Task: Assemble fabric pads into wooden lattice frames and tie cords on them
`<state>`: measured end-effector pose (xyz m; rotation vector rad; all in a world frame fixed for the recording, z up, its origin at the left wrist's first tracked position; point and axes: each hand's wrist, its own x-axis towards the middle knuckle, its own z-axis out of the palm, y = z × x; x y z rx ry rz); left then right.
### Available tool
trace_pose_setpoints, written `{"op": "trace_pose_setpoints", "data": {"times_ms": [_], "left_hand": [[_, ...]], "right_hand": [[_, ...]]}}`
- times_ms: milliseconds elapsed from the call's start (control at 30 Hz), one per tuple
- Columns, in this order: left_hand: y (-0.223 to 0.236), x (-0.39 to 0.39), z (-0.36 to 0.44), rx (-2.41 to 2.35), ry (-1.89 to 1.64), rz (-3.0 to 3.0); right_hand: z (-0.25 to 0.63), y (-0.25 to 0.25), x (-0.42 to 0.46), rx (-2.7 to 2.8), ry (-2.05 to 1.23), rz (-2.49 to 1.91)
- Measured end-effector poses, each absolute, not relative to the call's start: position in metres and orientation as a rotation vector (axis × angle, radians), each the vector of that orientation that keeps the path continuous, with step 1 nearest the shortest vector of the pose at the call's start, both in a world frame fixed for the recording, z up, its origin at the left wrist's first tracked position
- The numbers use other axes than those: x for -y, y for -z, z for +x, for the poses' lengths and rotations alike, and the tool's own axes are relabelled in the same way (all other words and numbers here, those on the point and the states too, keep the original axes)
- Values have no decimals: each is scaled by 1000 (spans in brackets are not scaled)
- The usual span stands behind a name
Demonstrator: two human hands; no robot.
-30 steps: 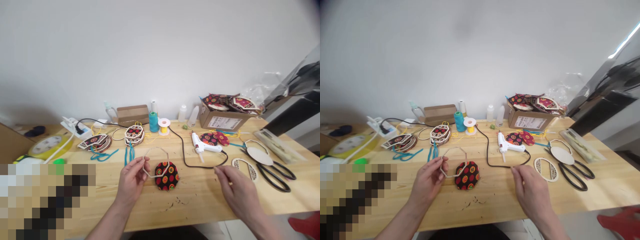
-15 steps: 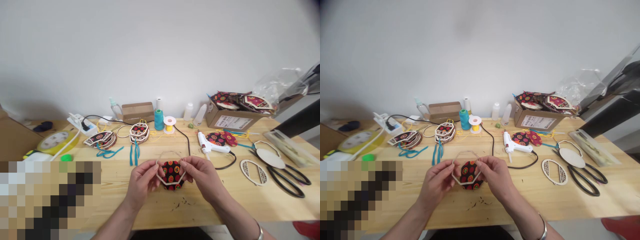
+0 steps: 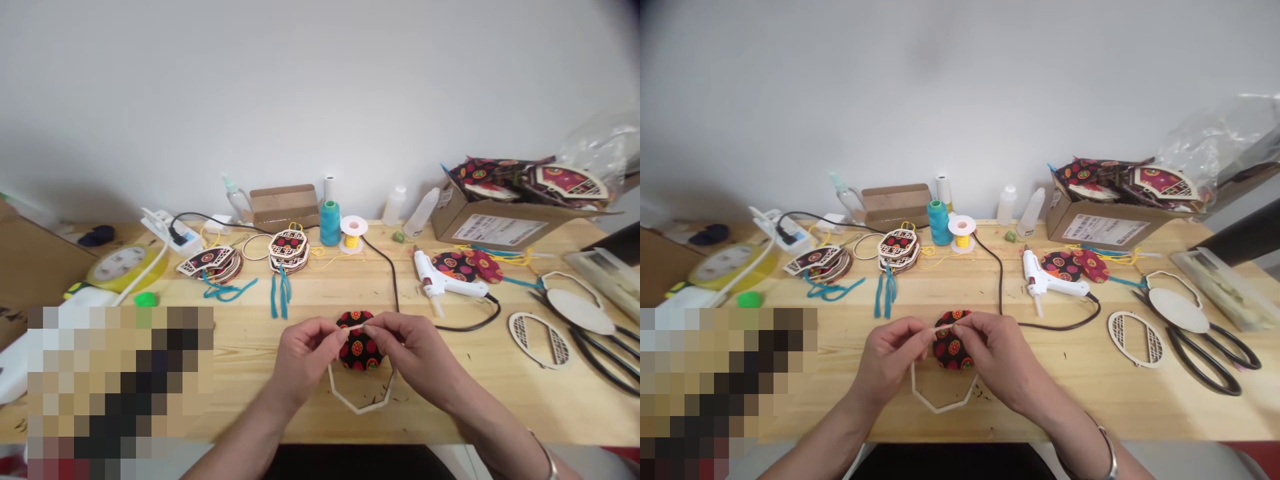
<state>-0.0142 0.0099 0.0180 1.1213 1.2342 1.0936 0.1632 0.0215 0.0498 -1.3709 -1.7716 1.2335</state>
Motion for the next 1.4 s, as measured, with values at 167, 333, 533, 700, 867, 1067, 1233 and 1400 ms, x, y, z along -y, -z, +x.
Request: {"op": "trace_pose_setpoints", "data": {"times_ms": [167, 333, 533, 700, 867, 1067, 1233, 1400], "left_hand": [[-22, -5, -11, -1378, -1117, 1477], [-23, -5, -9, -1342, -1053, 1510], [-21, -12, -12, -1433, -1102, 1235], [-14, -11, -17, -1271, -1077, 1173], [-12, -10, -18, -984, -819, 1066], [-15, -10, -18, -1057, -669, 1126], [-19, -10, -18, -1090, -686, 1159], [-14, -11, -19, -1098, -751, 1134]], "right_hand": [[165, -48, -19, 1820, -1199, -1392], [172, -50, -18, 1894, -1225, -1406], [184, -47, -14, 1820, -1346, -1415], [189, -46, -7, 1791, -1299, -1408], [185, -45, -3, 1846, -1194, -1360], [185, -42, -1, 1854, -1187, -1330], [182, -44, -2, 1881, -1199, -1311], [178, -46, -5, 1865, -1240, -1299]]}}
